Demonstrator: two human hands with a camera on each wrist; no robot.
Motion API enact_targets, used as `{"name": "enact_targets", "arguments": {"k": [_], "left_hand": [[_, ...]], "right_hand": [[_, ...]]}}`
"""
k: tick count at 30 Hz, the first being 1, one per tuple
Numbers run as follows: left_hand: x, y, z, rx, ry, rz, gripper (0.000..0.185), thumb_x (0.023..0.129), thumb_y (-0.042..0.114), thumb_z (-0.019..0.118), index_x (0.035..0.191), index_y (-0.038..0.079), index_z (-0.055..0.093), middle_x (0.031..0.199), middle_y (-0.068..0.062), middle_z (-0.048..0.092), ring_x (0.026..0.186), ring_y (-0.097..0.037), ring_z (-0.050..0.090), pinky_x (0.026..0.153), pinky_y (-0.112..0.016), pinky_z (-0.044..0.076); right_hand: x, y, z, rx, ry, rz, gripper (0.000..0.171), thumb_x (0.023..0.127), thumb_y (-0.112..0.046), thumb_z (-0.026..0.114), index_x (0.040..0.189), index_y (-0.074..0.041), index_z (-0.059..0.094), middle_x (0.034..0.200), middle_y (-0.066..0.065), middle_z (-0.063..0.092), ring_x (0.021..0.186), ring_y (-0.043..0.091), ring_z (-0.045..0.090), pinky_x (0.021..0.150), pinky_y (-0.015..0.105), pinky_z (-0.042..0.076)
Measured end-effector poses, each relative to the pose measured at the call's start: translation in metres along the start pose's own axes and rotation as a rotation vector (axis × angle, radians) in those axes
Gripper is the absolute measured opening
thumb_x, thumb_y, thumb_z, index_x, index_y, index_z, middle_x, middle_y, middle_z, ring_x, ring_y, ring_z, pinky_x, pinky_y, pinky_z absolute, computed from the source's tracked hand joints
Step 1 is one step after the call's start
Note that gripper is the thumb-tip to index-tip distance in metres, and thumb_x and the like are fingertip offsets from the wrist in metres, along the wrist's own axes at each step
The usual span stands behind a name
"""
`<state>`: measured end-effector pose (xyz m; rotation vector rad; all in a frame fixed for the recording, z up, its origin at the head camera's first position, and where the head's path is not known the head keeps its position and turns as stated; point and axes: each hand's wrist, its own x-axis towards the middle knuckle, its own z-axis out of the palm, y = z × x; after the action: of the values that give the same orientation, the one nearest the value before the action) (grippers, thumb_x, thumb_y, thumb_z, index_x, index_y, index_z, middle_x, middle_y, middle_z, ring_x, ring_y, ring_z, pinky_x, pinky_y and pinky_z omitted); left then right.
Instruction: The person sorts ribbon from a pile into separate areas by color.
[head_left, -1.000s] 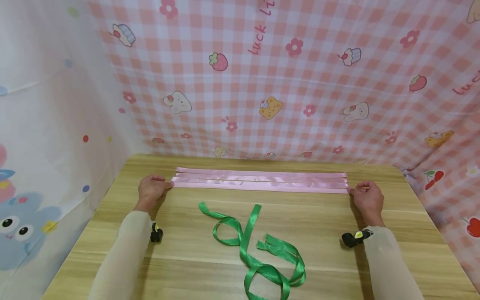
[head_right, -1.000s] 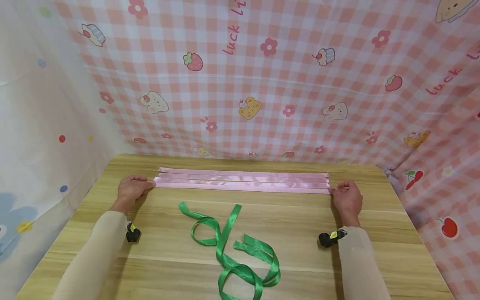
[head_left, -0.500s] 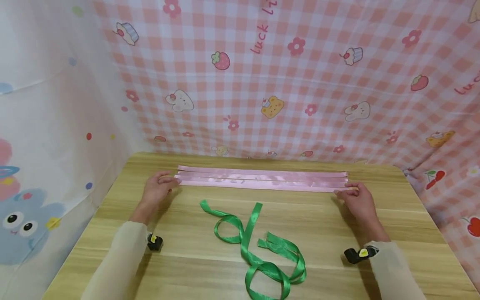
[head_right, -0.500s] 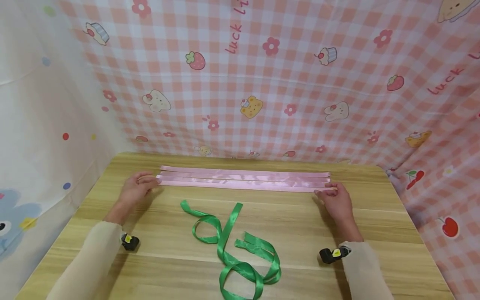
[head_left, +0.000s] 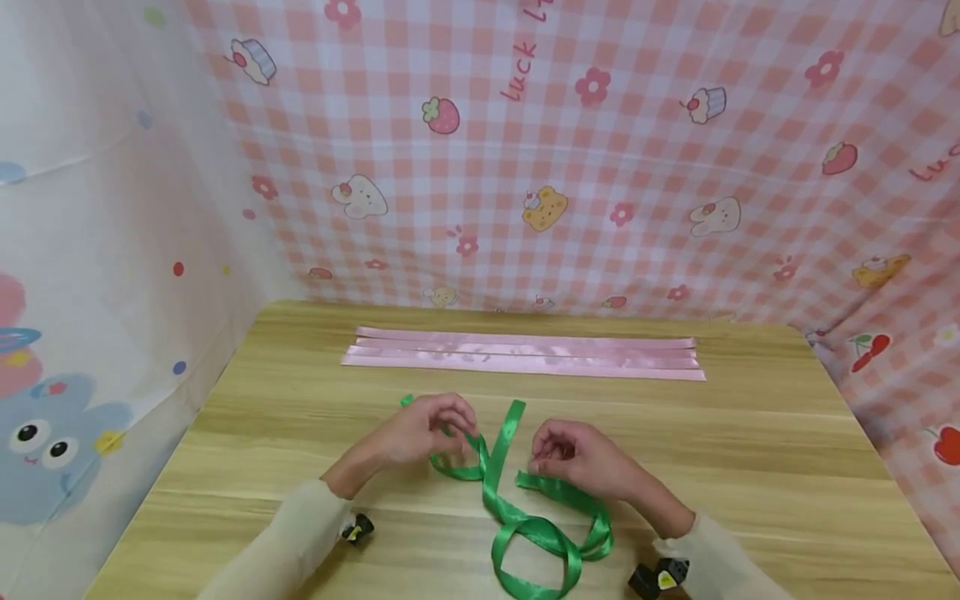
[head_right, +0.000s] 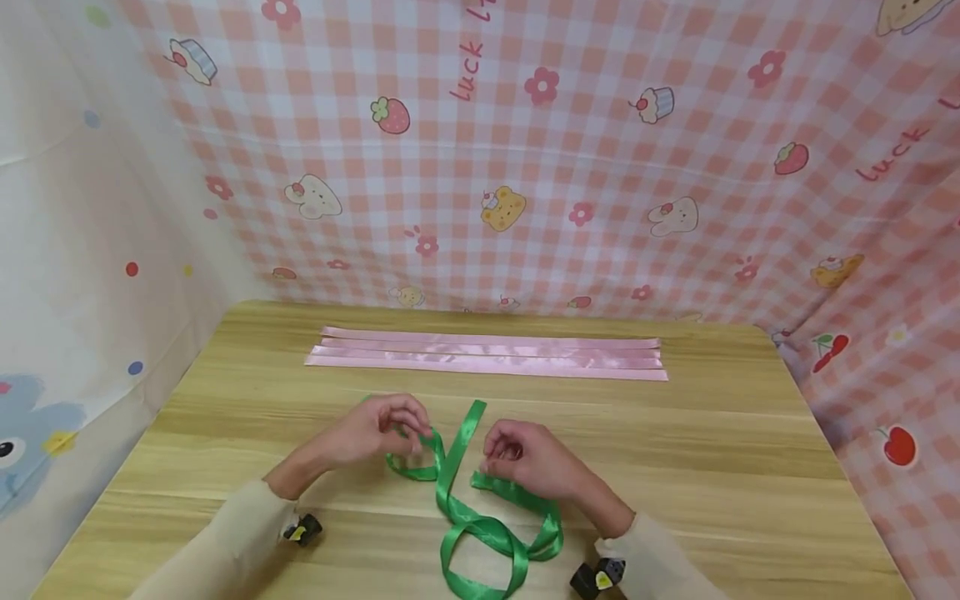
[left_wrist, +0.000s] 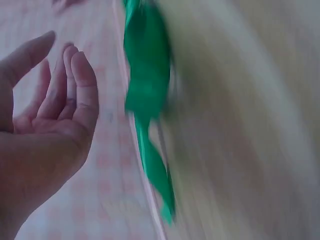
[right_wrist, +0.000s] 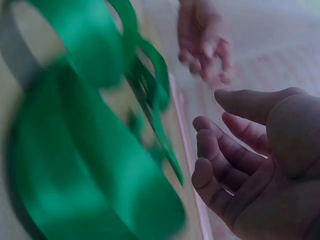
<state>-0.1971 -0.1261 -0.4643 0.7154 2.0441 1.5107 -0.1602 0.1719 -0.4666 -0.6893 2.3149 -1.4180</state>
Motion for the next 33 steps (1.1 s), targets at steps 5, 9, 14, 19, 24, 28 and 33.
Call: {"name": "enact_targets", "arguments": {"k": [5,9,14,19,24,28,33], "left_hand": [[0.0,0.008,0.031,0.283,-0.169,0.058,0.025,0.085,-0.001,0.073,0.105,0.012,0.065,0.1,-0.003,0.067,0.086,-0.017,0.057,0.071,-0.021,0.047],[-0.001,0.006,0.043,0.461,-0.182,0.081,0.03,0.083,0.002,0.076,0.105,0.019,0.066,0.092,0.004,0.06,0.084,-0.014,0.052,0.074,-0.021,0.044],[0.0,-0.001,0.047,0.522,-0.155,0.106,0.025,0.083,0.003,0.075,0.101,0.019,0.068,0.091,0.008,0.06,0.084,-0.007,0.051,0.076,-0.019,0.045],[0.0,-0.001,0.046,0.416,-0.094,0.089,0.015,0.088,0.009,0.075,0.099,0.017,0.068,0.091,0.011,0.064,0.087,-0.001,0.058,0.081,-0.022,0.05],[-0.006,0.011,0.039,0.282,0.011,0.063,0.015,0.088,0.02,0.077,0.1,0.016,0.067,0.091,0.013,0.065,0.092,-0.006,0.061,0.093,-0.039,0.049],[-0.007,0.024,0.032,0.131,0.042,0.093,0.018,0.089,0.02,0.076,0.102,0.014,0.065,0.093,0.006,0.067,0.095,-0.013,0.063,0.095,-0.046,0.047],[-0.009,0.038,0.023,0.023,0.044,0.148,0.018,0.091,0.015,0.073,0.105,0.011,0.062,0.092,-0.002,0.067,0.089,-0.017,0.065,0.085,-0.038,0.051]], "right_hand": [[-0.001,-0.004,0.017,0.049,-0.064,-0.009,0.009,0.089,-0.01,0.073,0.093,-0.007,0.065,0.083,0.003,0.067,0.071,0.009,0.058,0.061,0.02,0.048],[-0.003,-0.001,0.017,0.065,-0.07,-0.011,0.009,0.09,-0.009,0.073,0.093,-0.007,0.065,0.082,0.002,0.065,0.071,0.008,0.057,0.061,0.02,0.047],[-0.005,0.001,0.018,0.094,-0.09,0.007,0.01,0.089,-0.01,0.073,0.094,-0.006,0.065,0.081,0.004,0.066,0.07,0.008,0.058,0.06,0.019,0.047],[-0.007,-0.002,0.026,0.11,-0.092,0.01,0.01,0.091,-0.014,0.072,0.093,-0.007,0.065,0.083,0.005,0.067,0.075,0.009,0.061,0.066,0.02,0.05],[-0.008,-0.009,0.035,0.133,-0.098,-0.031,0.016,0.095,-0.022,0.068,0.101,-0.008,0.063,0.091,0.008,0.069,0.086,0.012,0.065,0.078,0.025,0.052],[-0.007,-0.016,0.035,0.148,-0.065,-0.033,0.019,0.093,-0.019,0.071,0.106,-0.009,0.061,0.095,0.006,0.069,0.089,0.013,0.066,0.08,0.026,0.052],[-0.006,-0.029,0.026,0.223,-0.004,-0.048,0.019,0.094,-0.009,0.067,0.108,0.002,0.058,0.096,0.015,0.068,0.089,0.017,0.067,0.082,0.029,0.055]]}}
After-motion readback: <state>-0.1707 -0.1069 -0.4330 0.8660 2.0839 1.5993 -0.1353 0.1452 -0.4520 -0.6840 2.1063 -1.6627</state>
